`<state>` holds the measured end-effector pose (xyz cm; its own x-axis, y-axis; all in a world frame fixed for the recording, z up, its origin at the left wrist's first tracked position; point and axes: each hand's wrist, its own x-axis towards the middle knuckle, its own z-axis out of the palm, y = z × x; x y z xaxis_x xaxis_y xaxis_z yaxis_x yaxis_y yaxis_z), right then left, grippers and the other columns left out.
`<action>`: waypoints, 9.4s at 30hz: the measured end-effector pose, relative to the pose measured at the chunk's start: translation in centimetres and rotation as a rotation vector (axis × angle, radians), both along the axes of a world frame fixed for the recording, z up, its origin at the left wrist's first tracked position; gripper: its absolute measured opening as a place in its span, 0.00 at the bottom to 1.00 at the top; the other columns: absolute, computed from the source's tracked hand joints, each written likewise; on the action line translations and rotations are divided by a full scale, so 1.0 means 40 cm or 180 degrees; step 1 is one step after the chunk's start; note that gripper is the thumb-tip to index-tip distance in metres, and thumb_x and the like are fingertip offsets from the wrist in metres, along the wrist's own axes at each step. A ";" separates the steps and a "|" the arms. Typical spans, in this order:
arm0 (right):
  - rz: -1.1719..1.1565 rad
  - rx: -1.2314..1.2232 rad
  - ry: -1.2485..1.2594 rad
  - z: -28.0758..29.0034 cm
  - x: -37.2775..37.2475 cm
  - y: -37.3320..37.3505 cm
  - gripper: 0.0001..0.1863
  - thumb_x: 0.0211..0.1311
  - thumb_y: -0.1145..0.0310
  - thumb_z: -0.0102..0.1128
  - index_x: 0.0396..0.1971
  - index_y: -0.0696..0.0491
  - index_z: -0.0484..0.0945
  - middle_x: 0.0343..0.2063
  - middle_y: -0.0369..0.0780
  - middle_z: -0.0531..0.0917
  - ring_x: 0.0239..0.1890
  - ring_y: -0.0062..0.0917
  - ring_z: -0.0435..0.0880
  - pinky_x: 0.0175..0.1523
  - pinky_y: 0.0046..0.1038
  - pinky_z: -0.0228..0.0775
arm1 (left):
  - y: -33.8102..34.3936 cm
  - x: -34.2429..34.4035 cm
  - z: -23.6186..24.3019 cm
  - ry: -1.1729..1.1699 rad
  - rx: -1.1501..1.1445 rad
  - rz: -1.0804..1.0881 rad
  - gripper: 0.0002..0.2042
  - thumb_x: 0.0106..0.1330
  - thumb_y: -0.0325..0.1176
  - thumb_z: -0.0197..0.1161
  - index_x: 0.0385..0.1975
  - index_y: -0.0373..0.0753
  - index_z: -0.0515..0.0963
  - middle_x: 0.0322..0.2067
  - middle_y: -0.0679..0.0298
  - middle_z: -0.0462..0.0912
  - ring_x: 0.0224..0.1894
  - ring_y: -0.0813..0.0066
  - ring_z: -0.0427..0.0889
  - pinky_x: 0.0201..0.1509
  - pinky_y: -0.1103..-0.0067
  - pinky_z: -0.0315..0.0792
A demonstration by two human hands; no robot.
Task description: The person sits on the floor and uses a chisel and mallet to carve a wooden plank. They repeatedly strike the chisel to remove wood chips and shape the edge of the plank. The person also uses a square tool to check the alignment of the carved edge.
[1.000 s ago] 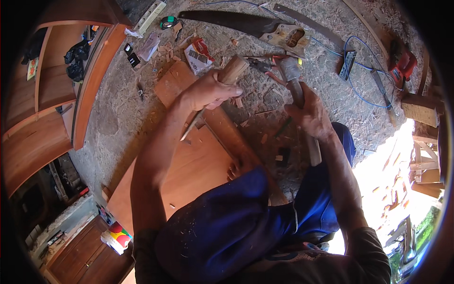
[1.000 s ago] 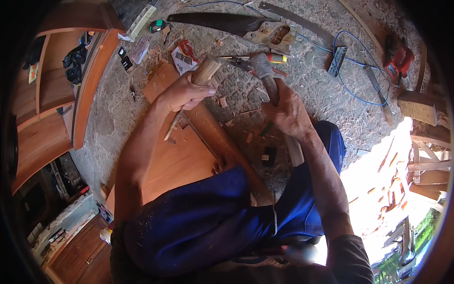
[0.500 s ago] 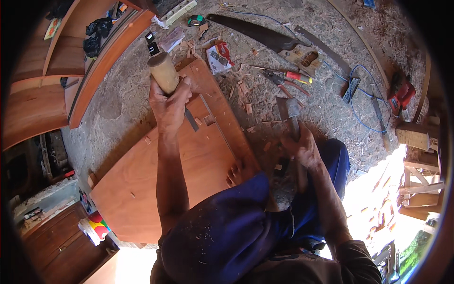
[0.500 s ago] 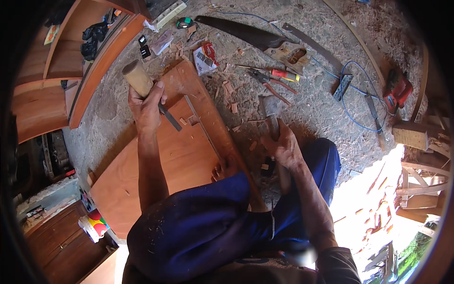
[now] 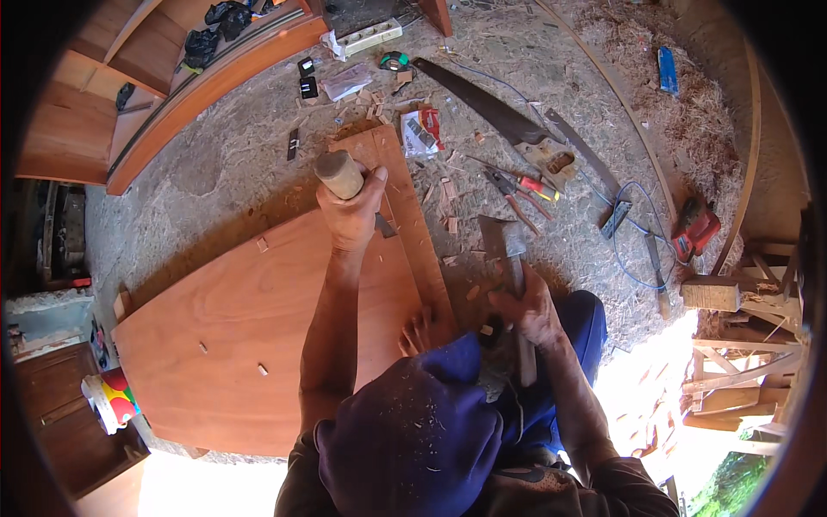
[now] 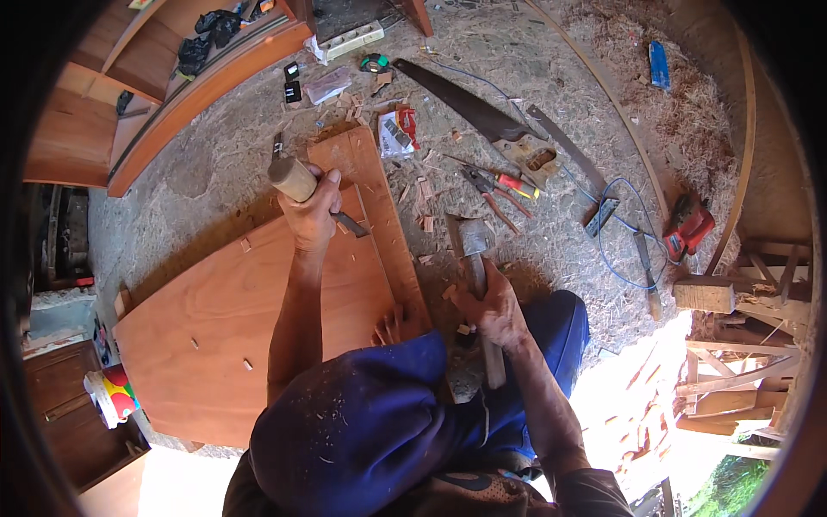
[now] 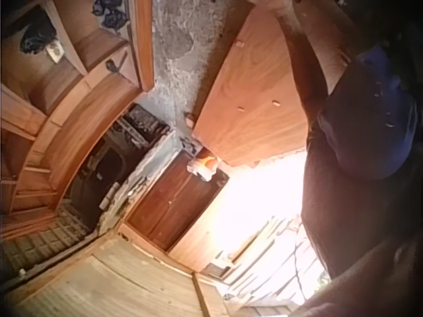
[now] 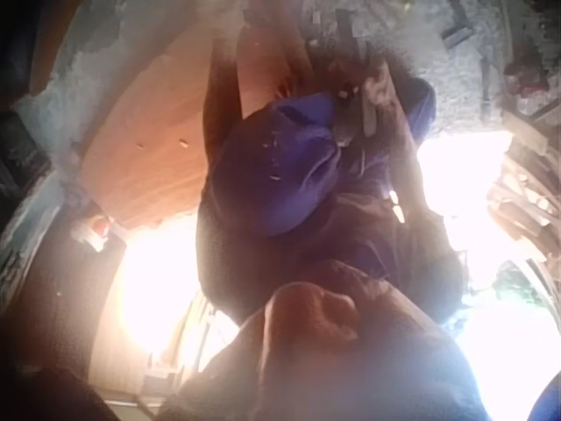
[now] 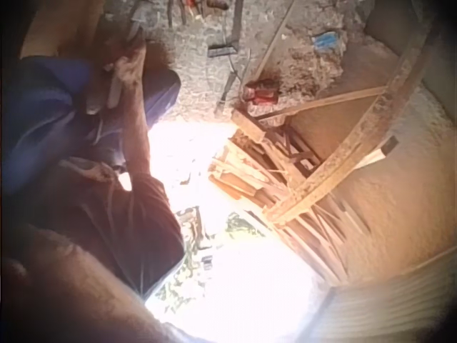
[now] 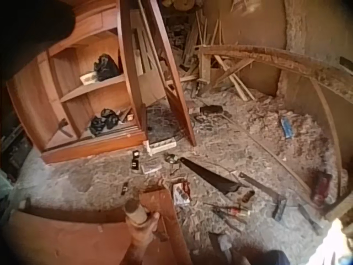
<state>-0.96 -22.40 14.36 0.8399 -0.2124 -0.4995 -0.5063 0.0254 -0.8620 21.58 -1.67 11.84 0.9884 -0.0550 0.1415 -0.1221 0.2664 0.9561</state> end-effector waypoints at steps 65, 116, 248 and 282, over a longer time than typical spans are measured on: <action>0.1398 -0.2065 -0.0921 0.367 0.228 0.008 0.24 0.57 0.68 0.67 0.53 0.57 0.73 0.27 0.51 0.82 0.31 0.42 0.86 0.37 0.39 0.74 | 0.026 -0.028 0.053 -0.0138 0.0124 -0.0256 0.19 0.63 0.28 0.70 0.52 0.34 0.73 0.36 0.67 0.79 0.36 0.83 0.77 0.37 0.83 0.73; 0.2137 -0.2646 -0.1278 0.344 0.255 0.067 0.20 0.58 0.72 0.61 0.50 0.59 0.69 0.27 0.54 0.83 0.34 0.51 0.86 0.38 0.46 0.77 | 0.061 -0.016 0.008 -0.0480 -0.0319 0.0540 0.06 0.55 0.23 0.68 0.28 0.35 0.76 0.23 0.69 0.80 0.25 0.82 0.77 0.29 0.79 0.73; 0.2426 -0.3082 -0.2126 0.273 0.339 0.060 0.23 0.52 0.68 0.68 0.45 0.62 0.70 0.30 0.51 0.87 0.32 0.47 0.88 0.36 0.42 0.82 | 0.053 0.008 -0.153 -0.1297 0.1559 0.0354 0.14 0.60 0.23 0.70 0.45 0.31 0.79 0.43 0.62 0.84 0.44 0.71 0.83 0.52 0.73 0.76; -0.1216 0.1206 0.0007 -0.206 -0.029 -0.134 0.17 0.60 0.70 0.63 0.47 0.56 0.69 0.25 0.37 0.81 0.18 0.17 0.76 0.23 0.23 0.66 | -0.427 0.059 -0.130 -0.0319 0.2721 -0.3071 0.15 0.65 0.33 0.72 0.45 0.36 0.76 0.32 0.67 0.81 0.36 0.82 0.80 0.36 0.80 0.77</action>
<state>-2.11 -27.76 6.10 0.7369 -0.3072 -0.6022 -0.4017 0.5174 -0.7556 23.93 -18.76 6.63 0.4861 -0.8454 -0.2215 -0.3046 -0.4015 0.8637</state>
